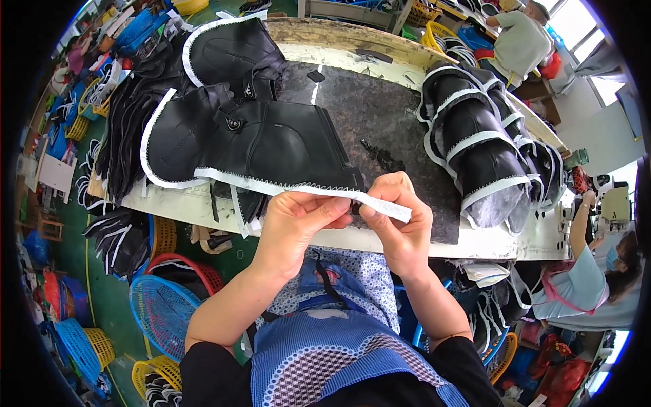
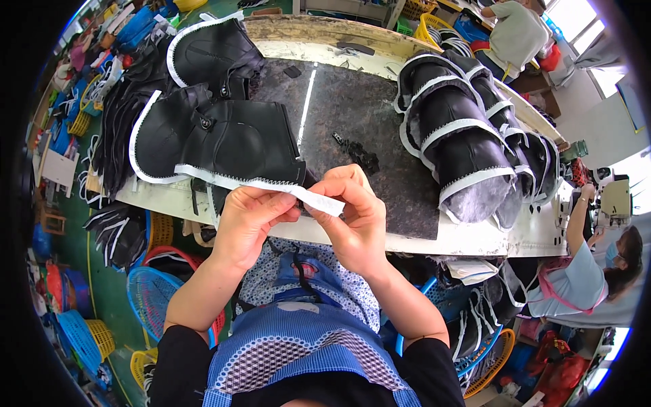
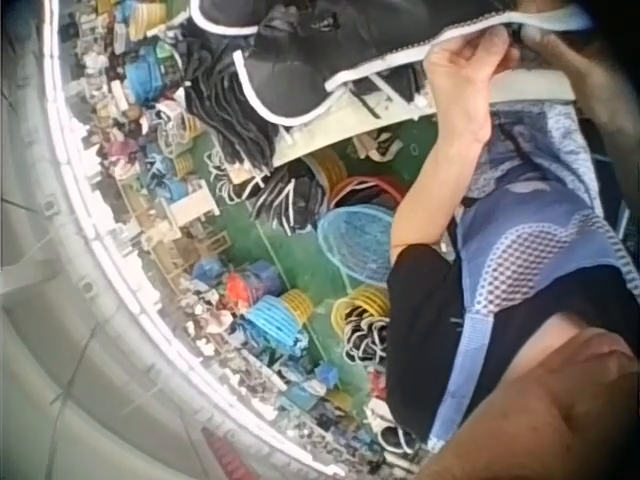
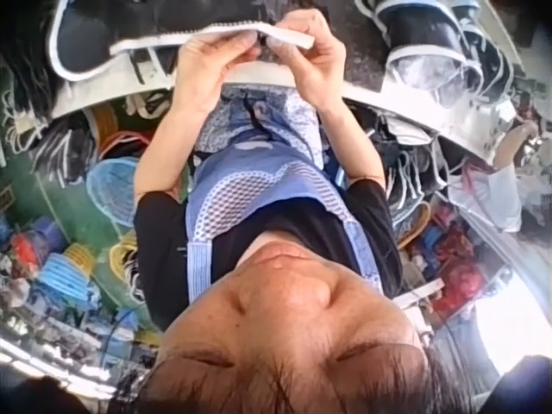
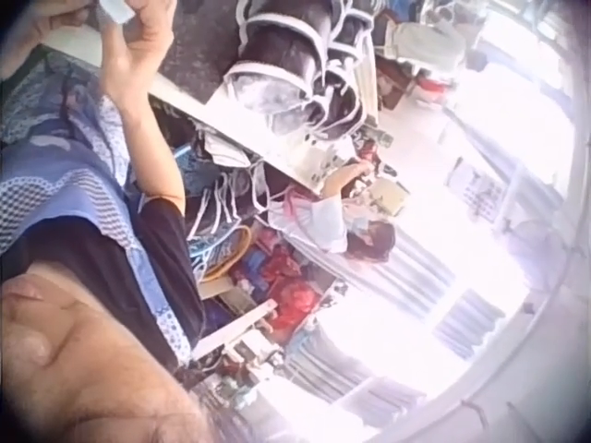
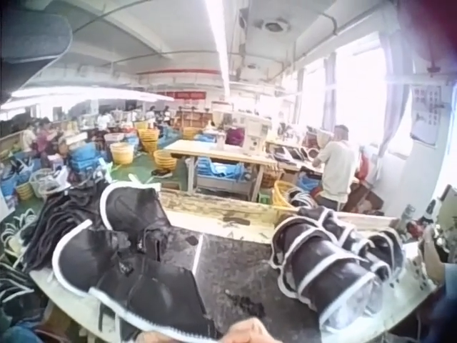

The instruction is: Manually assemble shoe upper components by inserting zippers and lining.

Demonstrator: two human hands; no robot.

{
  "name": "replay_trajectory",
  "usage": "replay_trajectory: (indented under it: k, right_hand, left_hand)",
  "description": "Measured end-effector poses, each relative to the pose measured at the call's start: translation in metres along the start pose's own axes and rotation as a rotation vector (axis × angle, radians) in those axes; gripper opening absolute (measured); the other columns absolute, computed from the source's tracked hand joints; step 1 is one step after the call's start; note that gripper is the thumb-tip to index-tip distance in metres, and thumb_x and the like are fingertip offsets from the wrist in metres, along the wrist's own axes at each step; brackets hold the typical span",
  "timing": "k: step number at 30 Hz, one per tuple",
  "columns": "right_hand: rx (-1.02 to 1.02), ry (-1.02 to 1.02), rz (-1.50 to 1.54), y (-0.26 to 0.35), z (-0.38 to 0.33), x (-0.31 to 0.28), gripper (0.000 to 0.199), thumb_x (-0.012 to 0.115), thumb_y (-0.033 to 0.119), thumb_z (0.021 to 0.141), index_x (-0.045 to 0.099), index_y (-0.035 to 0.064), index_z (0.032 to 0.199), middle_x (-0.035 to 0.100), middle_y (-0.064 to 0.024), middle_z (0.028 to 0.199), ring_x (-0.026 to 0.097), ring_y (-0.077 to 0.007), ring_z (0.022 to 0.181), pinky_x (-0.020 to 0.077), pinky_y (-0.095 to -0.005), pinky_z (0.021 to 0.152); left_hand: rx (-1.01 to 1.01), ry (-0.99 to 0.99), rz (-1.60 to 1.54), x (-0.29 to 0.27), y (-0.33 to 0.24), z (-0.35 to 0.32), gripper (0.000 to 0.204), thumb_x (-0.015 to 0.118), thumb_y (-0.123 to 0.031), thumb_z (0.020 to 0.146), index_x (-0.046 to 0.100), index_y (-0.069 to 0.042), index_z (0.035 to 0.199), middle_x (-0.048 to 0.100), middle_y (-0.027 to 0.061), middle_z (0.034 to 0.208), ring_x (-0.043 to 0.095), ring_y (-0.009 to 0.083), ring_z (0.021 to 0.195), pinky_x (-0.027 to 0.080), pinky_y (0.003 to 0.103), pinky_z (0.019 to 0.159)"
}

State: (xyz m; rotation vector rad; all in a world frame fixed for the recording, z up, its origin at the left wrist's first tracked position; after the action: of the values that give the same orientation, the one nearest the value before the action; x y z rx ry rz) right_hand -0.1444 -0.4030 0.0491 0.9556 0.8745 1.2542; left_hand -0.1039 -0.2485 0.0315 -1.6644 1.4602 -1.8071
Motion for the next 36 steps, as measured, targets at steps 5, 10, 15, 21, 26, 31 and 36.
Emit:
replay_trajectory:
  k: [5,10,15,21,26,31,36]
  right_hand:
    - [-0.061,-0.027,-0.144,0.003,0.002,0.002,0.013,0.070,-0.003,0.079,0.065,0.0015,0.091,0.053,-0.0068,0.097,0.051,-0.0137,0.087,0.0428,-0.0252,0.075]
    - [-0.124,-0.076,-0.302,0.011,0.008,0.006,0.011,0.069,-0.002,0.079,0.063,0.0008,0.087,0.055,-0.0077,0.094,0.051,-0.0150,0.085,0.0420,-0.0259,0.072]
    - [-0.168,-0.020,-0.382,0.017,0.010,0.005,0.010,0.068,-0.003,0.078,0.062,0.0027,0.084,0.056,-0.0077,0.093,0.053,-0.0166,0.081,0.0432,-0.0258,0.067]
    - [-0.140,-0.073,-0.282,0.005,0.006,0.001,0.010,0.070,0.003,0.081,0.061,0.0015,0.085,0.056,-0.0083,0.094,0.053,-0.0184,0.084,0.0427,-0.0281,0.073]
    - [-0.168,-0.193,-0.291,-0.004,0.008,0.001,0.010,0.069,0.001,0.082,0.060,0.0014,0.087,0.054,-0.0091,0.094,0.052,-0.0171,0.086,0.0424,-0.0272,0.074]
    - [-0.011,-0.179,0.015,-0.007,0.003,-0.003,0.009,0.068,0.007,0.088,0.061,0.0007,0.088,0.051,-0.0066,0.097,0.048,-0.0124,0.089,0.0386,-0.0238,0.077]
    - [-0.078,-0.198,-0.073,-0.010,0.001,-0.001,0.008,0.067,0.006,0.087,0.061,0.0007,0.088,0.052,-0.0078,0.097,0.048,-0.0142,0.088,0.0392,-0.0252,0.076]
  left_hand:
    - [0.020,-0.014,0.026,-0.001,0.004,0.000,0.018,0.070,-0.006,0.085,0.069,0.000,0.103,0.071,0.0113,0.092,0.069,0.0166,0.078,0.056,0.026,0.075]
    - [0.049,-0.013,0.055,0.001,0.005,0.002,0.019,0.070,-0.005,0.085,0.069,0.001,0.104,0.071,0.0122,0.094,0.069,0.0170,0.080,0.057,0.027,0.076]
    - [0.100,-0.008,0.083,0.001,0.005,0.001,0.020,0.069,-0.004,0.086,0.068,0.003,0.105,0.071,0.0126,0.094,0.069,0.0169,0.081,0.057,0.028,0.078]
    - [0.087,0.002,0.074,0.005,0.004,0.005,0.019,0.067,-0.003,0.087,0.068,0.004,0.105,0.070,0.0136,0.095,0.069,0.0177,0.082,0.058,0.028,0.078]
    - [0.090,0.006,0.074,0.008,0.005,0.010,0.018,0.067,-0.002,0.087,0.068,0.003,0.104,0.070,0.0142,0.095,0.070,0.0192,0.083,0.058,0.029,0.079]
    - [0.071,-0.011,0.063,0.010,0.006,0.013,0.018,0.067,-0.003,0.087,0.069,0.003,0.103,0.071,0.0140,0.094,0.070,0.0189,0.082,0.057,0.029,0.078]
    - [0.089,-0.004,0.013,0.011,0.011,0.017,0.017,0.067,-0.003,0.087,0.069,0.003,0.102,0.071,0.0141,0.093,0.070,0.0184,0.083,0.057,0.029,0.079]
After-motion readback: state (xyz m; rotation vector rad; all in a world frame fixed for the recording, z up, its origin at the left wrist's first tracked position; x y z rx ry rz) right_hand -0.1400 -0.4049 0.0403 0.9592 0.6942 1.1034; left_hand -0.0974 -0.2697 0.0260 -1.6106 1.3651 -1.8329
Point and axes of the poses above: each hand's wrist, its own z-axis towards the middle knuckle, its own x-axis out of the palm, y = z × x, the point moved 4 cm from there along z, towards the middle knuckle
